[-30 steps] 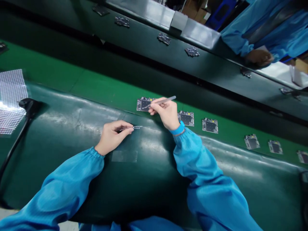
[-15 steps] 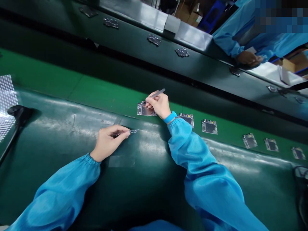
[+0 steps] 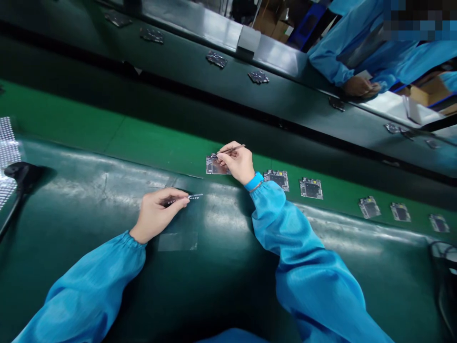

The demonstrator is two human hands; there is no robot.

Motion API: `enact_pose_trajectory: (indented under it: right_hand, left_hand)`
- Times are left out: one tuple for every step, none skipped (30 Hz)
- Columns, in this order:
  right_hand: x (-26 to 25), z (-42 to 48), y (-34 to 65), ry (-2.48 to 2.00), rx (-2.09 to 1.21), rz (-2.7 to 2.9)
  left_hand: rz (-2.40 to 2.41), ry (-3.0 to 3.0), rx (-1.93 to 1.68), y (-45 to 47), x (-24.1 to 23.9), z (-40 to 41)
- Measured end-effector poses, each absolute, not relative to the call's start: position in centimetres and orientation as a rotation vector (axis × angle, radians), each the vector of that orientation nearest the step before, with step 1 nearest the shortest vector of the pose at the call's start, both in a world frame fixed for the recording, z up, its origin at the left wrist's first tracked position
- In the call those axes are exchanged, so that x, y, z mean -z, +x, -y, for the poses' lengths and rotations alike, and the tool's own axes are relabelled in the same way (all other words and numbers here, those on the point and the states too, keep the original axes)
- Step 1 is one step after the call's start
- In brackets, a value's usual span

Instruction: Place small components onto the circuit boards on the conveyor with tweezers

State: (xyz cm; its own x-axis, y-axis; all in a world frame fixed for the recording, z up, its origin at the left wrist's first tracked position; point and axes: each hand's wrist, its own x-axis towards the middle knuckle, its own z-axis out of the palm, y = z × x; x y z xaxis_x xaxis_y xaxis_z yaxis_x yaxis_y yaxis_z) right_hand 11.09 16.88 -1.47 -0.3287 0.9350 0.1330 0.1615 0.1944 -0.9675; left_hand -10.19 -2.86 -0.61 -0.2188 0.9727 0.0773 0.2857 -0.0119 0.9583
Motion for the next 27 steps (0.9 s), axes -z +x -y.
enact_pose_trajectory:
  right_hand:
    - [1.5, -16.8, 11.2, -1.053, -1.217, 1.652]
    - [1.6, -16.8, 11.4, -1.059, -1.225, 1.639]
    - [1.6, -16.8, 11.5, -1.069, -1.230, 1.631]
    - [1.7, -16.8, 11.6, -1.076, -1.232, 1.631]
    - [1.7, -16.8, 11.7, -1.079, -1.230, 1.635]
    - [1.8, -16.8, 11.8, -1.077, -1.227, 1.643]
    - [1.8, -16.8, 11.9, -1.073, -1.223, 1.649]
    - [1.9, -16.8, 12.0, -1.071, -1.220, 1.651]
    - [1.9, -16.8, 12.1, -1.071, -1.218, 1.649]
    - [1.9, -16.8, 12.2, -1.073, -1.218, 1.643]
    - [1.9, -16.8, 12.4, -1.077, -1.223, 1.636]
    - [1.7, -16.8, 12.5, -1.080, -1.234, 1.625]
    - [1.5, -16.6, 12.7, -1.085, -1.241, 1.610]
    - [1.1, -16.5, 12.9, -1.088, -1.232, 1.601]
    - [0.7, -16.3, 13.1, -1.086, -1.198, 1.611]
    - [0.3, -16.0, 13.4, -1.080, -1.133, 1.650]
    - [-0.1, -15.6, 13.7, -1.064, -1.040, 1.727]
    - [-0.4, -15.2, 14.0, -1.036, -0.925, 1.843]
    - [-0.6, -14.8, 14.2, -0.991, -0.803, 1.988]
    - [-0.6, -14.5, 14.4, -0.939, -0.683, 2.142]
    - [-0.5, -14.3, 14.5, -0.887, -0.573, 2.286]
    - [-0.3, -14.1, 14.5, -0.840, -0.479, 2.410]
    - [-0.1, -14.1, 14.5, -0.803, -0.404, 2.506]
    - [0.1, -14.1, 14.5, -0.780, -0.354, 2.572]
    - [0.2, -14.3, 14.5, -0.770, -0.326, 2.607]
    - [0.1, -14.4, 14.6, -0.773, -0.319, 2.609]
    - [-0.1, -14.4, 14.9, -0.795, -0.328, 2.571]
  left_hand:
    - [-1.577, 1.338, -1.265, -10.2, 0.6, 2.9]
    - [-1.580, 1.339, -1.264, -10.2, 0.6, 2.9]
    - [-1.584, 1.339, -1.263, -10.2, 0.6, 2.8]
    - [-1.588, 1.339, -1.263, -10.2, 0.5, 2.8]
    - [-1.591, 1.339, -1.263, -10.1, 0.4, 2.8]
    - [-1.592, 1.341, -1.262, -10.1, 0.4, 2.8]
    - [-1.593, 1.344, -1.261, -10.1, 0.3, 2.8]
    - [-1.593, 1.348, -1.258, -10.1, 0.3, 2.8]
    - [-1.594, 1.351, -1.255, -10.1, 0.3, 2.8]
    - [-1.597, 1.352, -1.251, -10.1, 0.3, 2.9]
    - [-1.600, 1.353, -1.246, -10.1, 0.4, 2.9]
    - [-1.604, 1.353, -1.243, -10.2, 0.5, 2.9]
    - [-1.606, 1.354, -1.239, -10.2, 0.5, 2.9]
    - [-1.606, 1.356, -1.236, -10.2, 0.6, 2.9]
    - [-1.606, 1.358, -1.235, -10.2, 0.6, 2.9]
    - [-1.605, 1.359, -1.236, -10.3, 0.6, 2.9]
    - [-1.600, 1.360, -1.239, -10.3, 0.6, 2.9]
    - [-1.596, 1.361, -1.243, -10.2, 0.5, 2.9]
    - [-1.592, 1.362, -1.248, -10.2, 0.4, 2.9]
    - [-1.590, 1.362, -1.252, -10.2, 0.4, 2.9]
    - [-1.589, 1.360, -1.256, -10.2, 0.4, 2.8]
    - [-1.586, 1.359, -1.256, -10.2, 0.3, 2.8]
    - [-1.585, 1.355, -1.257, -10.2, 0.3, 2.7]
    - [-1.582, 1.351, -1.258, -10.2, 0.4, 2.7]
    - [-1.576, 1.349, -1.259, -10.2, 0.4, 2.6]
    - [-1.569, 1.346, -1.262, -10.1, 0.4, 2.4]
    - [-1.563, 1.345, -1.264, -10.1, 0.4, 2.4]
